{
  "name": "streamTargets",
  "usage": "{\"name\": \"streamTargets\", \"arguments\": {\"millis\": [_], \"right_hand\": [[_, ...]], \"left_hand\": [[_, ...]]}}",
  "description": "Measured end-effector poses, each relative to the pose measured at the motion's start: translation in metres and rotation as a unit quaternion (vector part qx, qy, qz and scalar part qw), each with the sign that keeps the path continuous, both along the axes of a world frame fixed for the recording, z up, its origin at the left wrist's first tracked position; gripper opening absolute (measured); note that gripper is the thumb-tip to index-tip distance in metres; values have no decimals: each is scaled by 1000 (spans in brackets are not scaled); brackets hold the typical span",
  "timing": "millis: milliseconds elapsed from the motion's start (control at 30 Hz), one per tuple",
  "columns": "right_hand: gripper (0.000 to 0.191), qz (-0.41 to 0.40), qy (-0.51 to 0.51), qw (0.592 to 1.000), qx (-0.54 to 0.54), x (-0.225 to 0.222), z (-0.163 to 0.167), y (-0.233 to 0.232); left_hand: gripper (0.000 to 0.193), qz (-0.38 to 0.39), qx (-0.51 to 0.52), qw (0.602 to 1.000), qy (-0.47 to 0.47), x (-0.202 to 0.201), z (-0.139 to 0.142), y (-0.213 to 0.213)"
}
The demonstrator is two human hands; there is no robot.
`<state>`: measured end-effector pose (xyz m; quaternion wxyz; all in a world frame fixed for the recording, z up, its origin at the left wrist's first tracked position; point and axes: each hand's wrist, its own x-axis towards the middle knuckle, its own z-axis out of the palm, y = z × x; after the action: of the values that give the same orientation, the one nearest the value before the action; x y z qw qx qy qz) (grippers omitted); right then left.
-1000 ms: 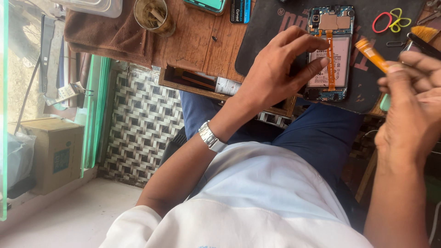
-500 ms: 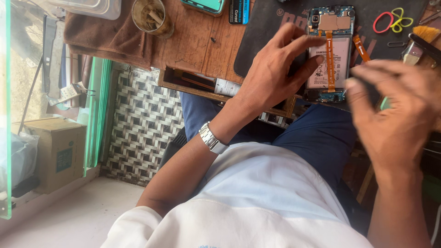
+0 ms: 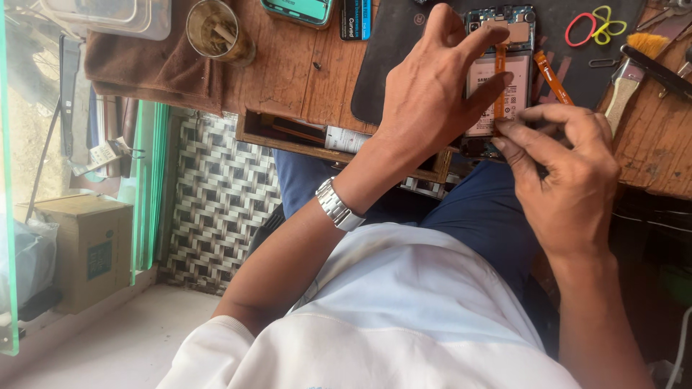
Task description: The person removes a rubber band from a disassembled smartphone, then uses tweezers to lift and reposition a flexible ribbon cable. The person applies adhesive from a tube to the phone's internal frame and presses the cable into place.
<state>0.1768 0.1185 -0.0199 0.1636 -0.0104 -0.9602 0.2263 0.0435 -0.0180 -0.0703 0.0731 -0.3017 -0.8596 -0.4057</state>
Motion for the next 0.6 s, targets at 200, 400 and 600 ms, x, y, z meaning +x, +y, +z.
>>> {"name": "streamTargets", "arguments": {"millis": [200,400,600], "right_hand": [[9,17,70,991,112,3,-13,3],[11,-21,142,990,16,3,-31,-3],[13,28,160,987,5,-14,-17,-23]], "left_hand": [[44,-6,34,999,0,-1,3,-3],[39,7,72,983,-170,1,10,-7],[41,-74,151,970,-178,-7,4,-12]]}}
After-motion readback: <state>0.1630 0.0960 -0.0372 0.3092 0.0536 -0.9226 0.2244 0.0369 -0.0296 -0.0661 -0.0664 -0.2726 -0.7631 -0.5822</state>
